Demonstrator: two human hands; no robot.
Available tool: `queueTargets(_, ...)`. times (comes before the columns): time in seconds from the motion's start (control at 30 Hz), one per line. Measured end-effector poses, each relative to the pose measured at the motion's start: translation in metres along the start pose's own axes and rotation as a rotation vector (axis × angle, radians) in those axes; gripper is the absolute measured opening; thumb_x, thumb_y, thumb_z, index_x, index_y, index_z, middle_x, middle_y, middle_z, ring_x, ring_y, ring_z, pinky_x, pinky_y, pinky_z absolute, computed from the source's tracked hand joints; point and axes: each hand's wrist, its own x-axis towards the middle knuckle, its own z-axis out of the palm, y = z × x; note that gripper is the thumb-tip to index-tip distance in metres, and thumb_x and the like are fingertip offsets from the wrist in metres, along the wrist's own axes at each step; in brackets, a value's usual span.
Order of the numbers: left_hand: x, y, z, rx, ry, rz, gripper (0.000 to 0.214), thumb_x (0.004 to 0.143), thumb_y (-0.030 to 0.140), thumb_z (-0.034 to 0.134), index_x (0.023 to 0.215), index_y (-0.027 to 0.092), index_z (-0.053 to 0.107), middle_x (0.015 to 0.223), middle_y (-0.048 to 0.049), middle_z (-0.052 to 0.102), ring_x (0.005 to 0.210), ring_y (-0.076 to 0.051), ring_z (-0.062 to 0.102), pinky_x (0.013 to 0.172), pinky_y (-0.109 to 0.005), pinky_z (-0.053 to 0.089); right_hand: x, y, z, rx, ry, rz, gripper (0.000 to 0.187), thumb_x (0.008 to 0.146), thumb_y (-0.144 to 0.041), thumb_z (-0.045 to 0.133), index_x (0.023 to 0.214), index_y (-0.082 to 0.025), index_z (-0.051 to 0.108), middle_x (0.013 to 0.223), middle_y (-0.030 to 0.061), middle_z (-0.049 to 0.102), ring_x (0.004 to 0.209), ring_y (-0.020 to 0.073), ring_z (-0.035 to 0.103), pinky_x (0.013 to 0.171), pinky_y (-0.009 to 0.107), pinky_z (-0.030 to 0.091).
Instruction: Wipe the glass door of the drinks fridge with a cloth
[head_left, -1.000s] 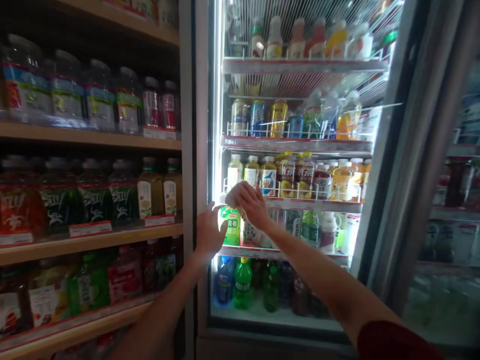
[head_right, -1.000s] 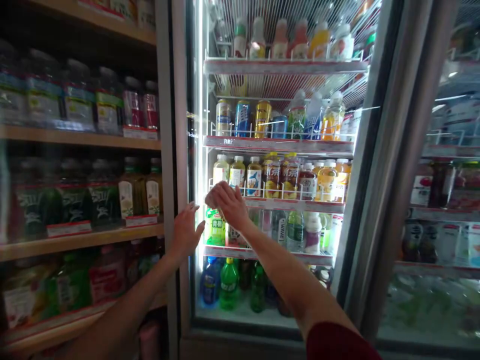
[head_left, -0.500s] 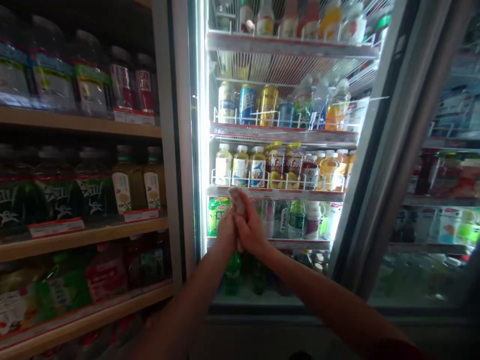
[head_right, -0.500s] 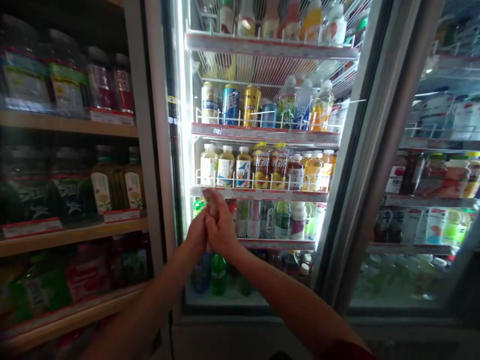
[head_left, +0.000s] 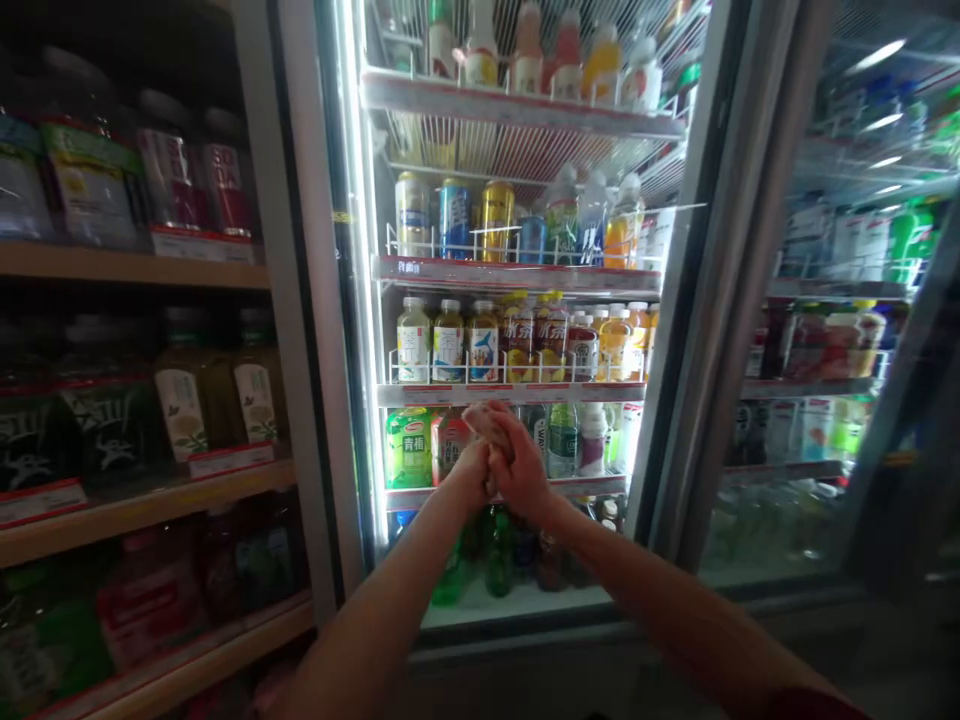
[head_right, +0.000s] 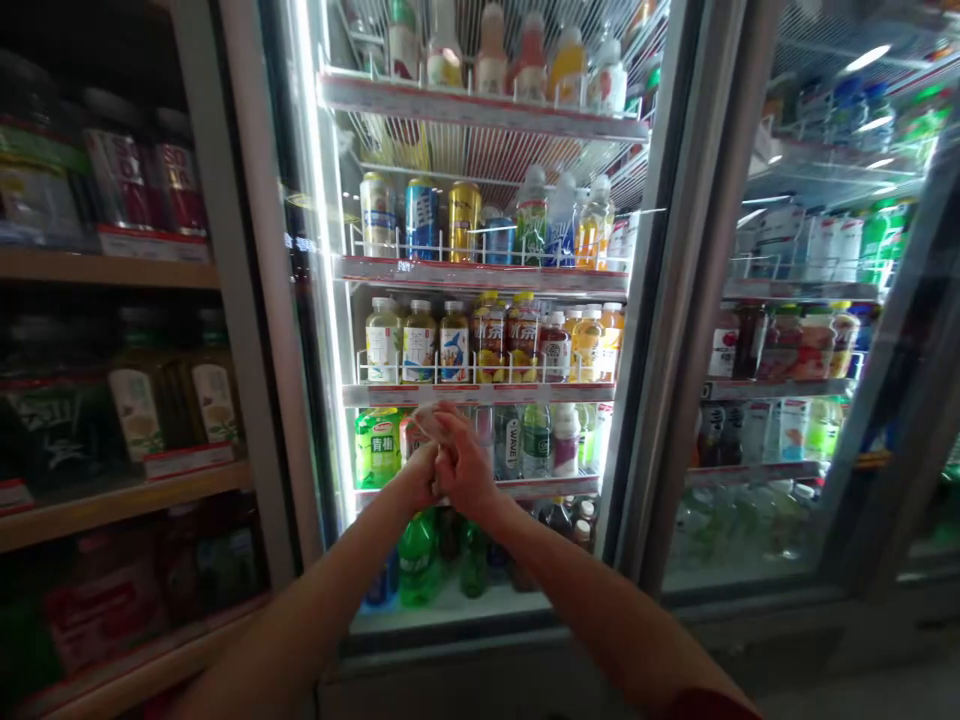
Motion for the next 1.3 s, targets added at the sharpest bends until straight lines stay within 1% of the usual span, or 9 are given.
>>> queueTargets(0.1,0.003,0.018,0.011,0.104,0.064,0.085,0.014,0.069,0.024,0.061,0.082,0.018,0.059,0.065,0.0001,0.059,0.062,-0.014,0.061,0.065,-0.031,0.054,0.037,0.019,-0.029,-0.079,0.18,-0.017,0.046,0.087,-0.012,0.037,0.131,-0.022,0.043,0.137,0.0086,0.05,0.127,0.0194,0.048,0.103,0.038,0.047)
queueTargets(0.2,0.009,0.039,0.013,0.494,0.3,0.52,0.029,0.072,0.017,0.056,0.101,0.02,0.06,0.097,-0.0055,0.065,0.095,-0.019,0.062,0.093,-0.04,0.048,0.073,0.054,-0.049,-0.27,0.303,-0.026,0.049,0.09,-0.013,0.034,0.137,-0.023,0.041,0.148,0.0068,0.035,0.139,0.0244,0.033,0.113,0.048,0.034)
queueTargets(0.33,0.019,0.05,0.01,1.025,0.456,0.875,0.047,0.075,0.015,0.051,0.121,0.018,0.054,0.133,-0.0118,0.053,0.129,-0.028,0.043,0.111,-0.05,0.032,0.073,0.082,-0.031,-0.429,-0.039,-0.088,0.058,0.09,-0.014,0.036,0.147,-0.023,0.03,0.148,0.0074,0.038,0.143,0.0274,0.021,0.118,0.056,0.018)
queueTargets(0.53,0.029,0.029,0.011,1.375,0.413,0.946,0.059,0.078,0.011,0.047,0.137,0.018,0.041,0.149,-0.0123,0.038,0.14,-0.027,0.03,0.115,-0.054,0.021,0.047,0.091,-0.033,-0.586,-0.334,-0.26,0.057,0.091,-0.015,0.038,0.147,-0.024,0.031,0.15,0.0027,0.037,0.144,0.023,0.021,0.12,0.051,0.008)
queueTargets(0.77,0.04,0.02,0.021,1.551,0.412,1.061,0.067,0.08,0.013,0.048,0.144,0.017,0.03,0.153,-0.012,0.03,0.143,-0.026,0.022,0.118,-0.051,0.012,0.044,0.137,-0.117,-0.875,0.027,0.205,0.059,0.09,-0.015,0.032,0.149,-0.019,0.027,0.151,0.0097,0.033,0.143,0.0279,0.021,0.114,0.056,0.018)
queueTargets(0.97,0.053,-0.003,0.069,1.646,0.233,1.176,0.071,0.081,0.015,0.049,0.147,0.016,0.022,0.152,-0.0124,0.03,0.144,-0.025,0.021,0.119,-0.051,0.009,0.026,0.15,-0.132,-0.85,-0.051,0.097,0.059,0.091,-0.02,0.034,0.149,-0.022,0.026,0.151,0.0072,0.035,0.144,0.0249,0.021,0.116,0.053,0.015)
queueTargets(1.1,0.061,-0.006,0.078,1.653,0.247,1.205,0.073,0.08,0.018,0.052,0.147,0.015,0.022,0.153,-0.0132,0.029,0.144,-0.027,0.018,0.119,-0.052,0.006,0.031,0.171,-0.161,-0.876,0.146,0.288,0.063,0.09,-0.018,0.031,0.151,-0.016,0.018,0.154,0.0128,0.026,0.144,0.0281,0.018,0.112,0.056,0.022)
queueTargets(1.2,0.065,-0.004,0.078,1.656,0.253,1.226,0.073,0.08,0.018,0.054,0.146,0.014,0.023,0.153,-0.0149,0.028,0.144,-0.028,0.018,0.118,-0.052,0.006,0.03,0.173,-0.154,-0.866,0.215,0.264,0.064,0.089,-0.019,0.032,0.151,-0.014,0.016,0.153,0.0138,0.026,0.144,0.0293,0.016,0.11,0.056,0.027)
queueTargets(1.3,0.068,-0.002,0.079,1.664,0.27,1.221,0.073,0.08,0.019,0.053,0.146,0.014,0.024,0.152,-0.0148,0.029,0.143,-0.028,0.021,0.118,-0.052,0.006,0.024,0.161,-0.131,-0.82,0.08,0.05,0.062,0.091,-0.021,0.033,0.151,-0.016,0.019,0.151,0.011,0.031,0.145,0.0259,0.014,0.113,0.051,0.026)
